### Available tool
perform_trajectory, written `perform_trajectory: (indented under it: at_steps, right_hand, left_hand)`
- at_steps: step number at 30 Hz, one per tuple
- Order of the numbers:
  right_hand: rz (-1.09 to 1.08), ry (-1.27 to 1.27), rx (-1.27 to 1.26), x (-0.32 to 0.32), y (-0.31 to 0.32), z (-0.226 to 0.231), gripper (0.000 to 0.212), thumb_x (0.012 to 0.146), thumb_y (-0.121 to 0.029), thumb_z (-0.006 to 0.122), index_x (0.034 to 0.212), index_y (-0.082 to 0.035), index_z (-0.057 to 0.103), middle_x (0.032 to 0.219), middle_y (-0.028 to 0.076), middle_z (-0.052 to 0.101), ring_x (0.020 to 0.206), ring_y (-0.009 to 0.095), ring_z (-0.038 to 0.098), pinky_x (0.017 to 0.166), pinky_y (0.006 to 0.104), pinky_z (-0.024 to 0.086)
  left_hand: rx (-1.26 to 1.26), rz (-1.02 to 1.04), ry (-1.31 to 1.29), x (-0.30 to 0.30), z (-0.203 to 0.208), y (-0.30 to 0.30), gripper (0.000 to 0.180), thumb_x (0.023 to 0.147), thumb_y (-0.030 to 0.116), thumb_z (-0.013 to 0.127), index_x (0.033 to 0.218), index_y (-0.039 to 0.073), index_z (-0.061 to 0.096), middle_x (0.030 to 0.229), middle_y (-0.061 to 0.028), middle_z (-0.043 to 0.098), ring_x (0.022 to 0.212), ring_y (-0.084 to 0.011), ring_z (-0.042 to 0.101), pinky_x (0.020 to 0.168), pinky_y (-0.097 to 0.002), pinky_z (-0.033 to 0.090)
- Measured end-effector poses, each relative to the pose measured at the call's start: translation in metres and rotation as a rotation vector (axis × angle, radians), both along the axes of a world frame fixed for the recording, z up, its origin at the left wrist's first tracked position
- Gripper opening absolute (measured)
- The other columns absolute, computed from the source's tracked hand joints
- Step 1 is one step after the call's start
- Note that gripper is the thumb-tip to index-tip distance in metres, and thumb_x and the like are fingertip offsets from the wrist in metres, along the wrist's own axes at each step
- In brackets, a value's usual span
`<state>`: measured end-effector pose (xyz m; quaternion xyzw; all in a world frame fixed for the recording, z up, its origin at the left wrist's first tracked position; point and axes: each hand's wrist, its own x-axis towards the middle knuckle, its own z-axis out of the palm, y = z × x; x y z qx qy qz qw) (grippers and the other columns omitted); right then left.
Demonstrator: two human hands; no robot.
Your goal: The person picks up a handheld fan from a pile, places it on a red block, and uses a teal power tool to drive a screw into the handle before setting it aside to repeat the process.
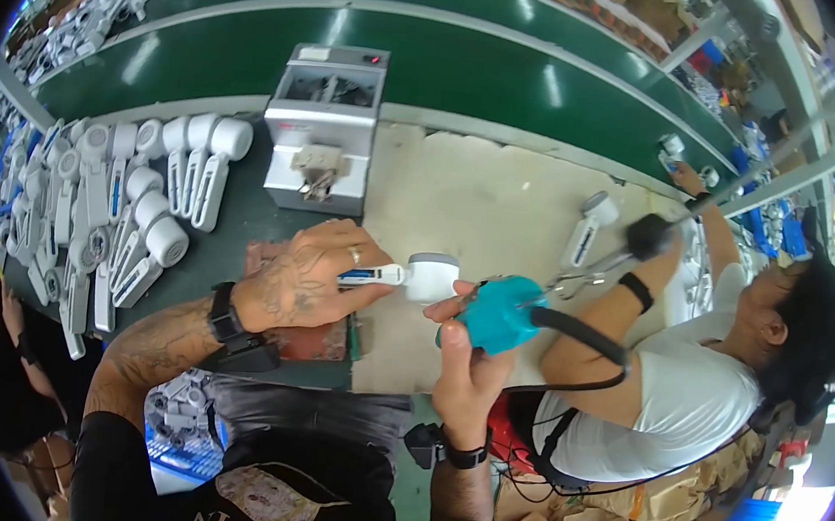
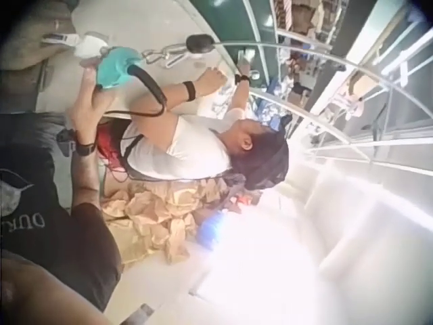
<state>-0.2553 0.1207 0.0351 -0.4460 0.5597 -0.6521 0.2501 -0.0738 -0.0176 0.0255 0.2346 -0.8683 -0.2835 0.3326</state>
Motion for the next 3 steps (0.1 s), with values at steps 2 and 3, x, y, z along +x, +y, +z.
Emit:
perform_trajectory:
  at_steps: [2,3]
  right_hand:
    - [0.088,-0.069,0.001,0.010,-0.003,0.001,0.054,0.103,-0.040,0.062,0.132,0.005,0.054,0.097,0.011,0.068,0.093,0.024,0.069,0.077,0.0320,0.051]
    - [0.151,-0.124,-0.013,0.015,-0.003,0.005,0.060,0.103,-0.045,0.061,0.135,0.005,0.051,0.097,0.012,0.068,0.093,0.026,0.068,0.077,0.0325,0.051]
  left_hand:
    - [-0.026,-0.032,-0.078,0.033,-0.005,0.006,0.023,0.084,0.016,0.081,0.105,0.009,0.075,0.095,-0.0132,0.070,0.093,-0.0334,0.068,0.082,-0.0428,0.054]
    - [-0.019,-0.019,-0.090,0.046,-0.009,0.007,0.025,0.083,0.014,0.081,0.108,0.010,0.076,0.098,-0.0140,0.072,0.094,-0.0351,0.068,0.089,-0.0434,0.053]
